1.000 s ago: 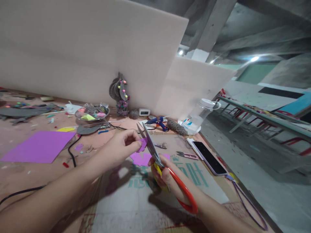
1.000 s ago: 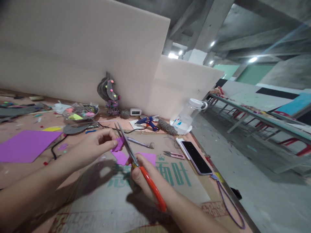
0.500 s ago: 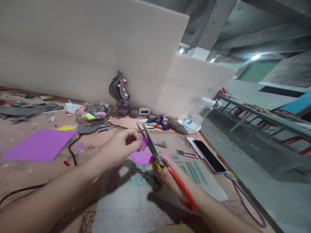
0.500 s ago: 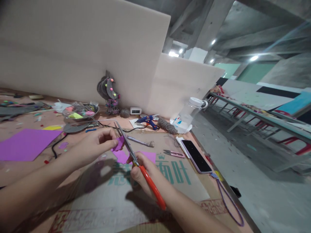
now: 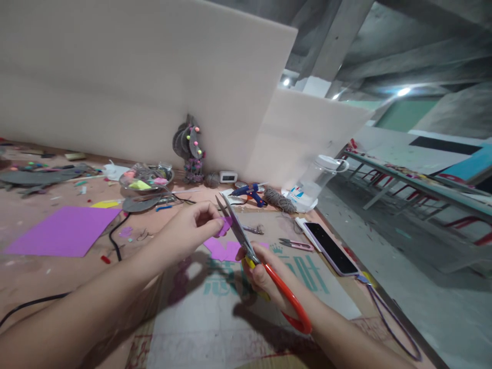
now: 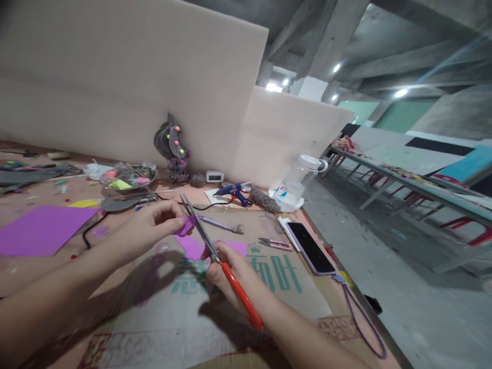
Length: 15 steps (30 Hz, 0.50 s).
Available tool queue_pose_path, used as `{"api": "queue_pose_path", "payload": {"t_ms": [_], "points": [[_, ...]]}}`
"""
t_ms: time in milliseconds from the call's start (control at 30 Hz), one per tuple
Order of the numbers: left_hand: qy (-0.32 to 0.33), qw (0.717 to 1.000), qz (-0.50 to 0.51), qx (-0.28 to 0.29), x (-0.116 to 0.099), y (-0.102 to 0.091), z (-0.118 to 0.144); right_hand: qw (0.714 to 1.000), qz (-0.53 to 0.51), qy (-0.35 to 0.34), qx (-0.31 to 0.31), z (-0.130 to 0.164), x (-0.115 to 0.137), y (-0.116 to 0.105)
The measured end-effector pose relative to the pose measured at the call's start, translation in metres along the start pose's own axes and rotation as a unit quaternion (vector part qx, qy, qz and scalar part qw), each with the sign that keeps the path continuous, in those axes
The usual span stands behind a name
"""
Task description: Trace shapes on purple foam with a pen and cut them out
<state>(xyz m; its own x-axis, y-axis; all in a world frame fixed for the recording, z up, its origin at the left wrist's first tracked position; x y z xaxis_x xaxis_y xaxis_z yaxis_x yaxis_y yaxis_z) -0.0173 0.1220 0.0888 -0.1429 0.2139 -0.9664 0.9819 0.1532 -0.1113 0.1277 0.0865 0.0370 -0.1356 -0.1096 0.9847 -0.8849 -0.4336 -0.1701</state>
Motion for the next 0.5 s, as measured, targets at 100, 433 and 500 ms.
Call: {"api": "queue_pose_path", "payload": {"t_ms": [100, 433, 500], "points": [[0.0, 1.0, 0.008, 0.0, -0.002, -0.001, 0.0, 1.0, 0.004, -0.002, 0.0, 0.001, 0.002, 0.001], [-0.011, 0.999, -0.03, 0.027, 0.006, 0.007, 0.004, 1.0, -0.019, -0.007, -0.004, -0.001, -0.004, -0.001], [-0.007, 0.998, -0.058, 0.035, 0.008, 0.009, 0.006, 1.0, -0.028, -0.009, -0.003, -0.002, -0.004, -0.002]]}}
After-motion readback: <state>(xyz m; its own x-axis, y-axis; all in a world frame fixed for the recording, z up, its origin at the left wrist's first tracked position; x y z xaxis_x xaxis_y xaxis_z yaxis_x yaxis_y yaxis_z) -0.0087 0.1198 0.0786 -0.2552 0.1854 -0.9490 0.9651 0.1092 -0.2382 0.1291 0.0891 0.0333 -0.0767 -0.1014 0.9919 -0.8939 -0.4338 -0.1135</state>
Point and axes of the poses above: each hand's wrist, its own z-axis away from the middle knuckle, its own y-axis out of the palm, x = y × z, the point moved 10 cm from there along -z, towards the middle knuckle, and after that the axes turned 14 degrees about -x, right-handed, at the moved point
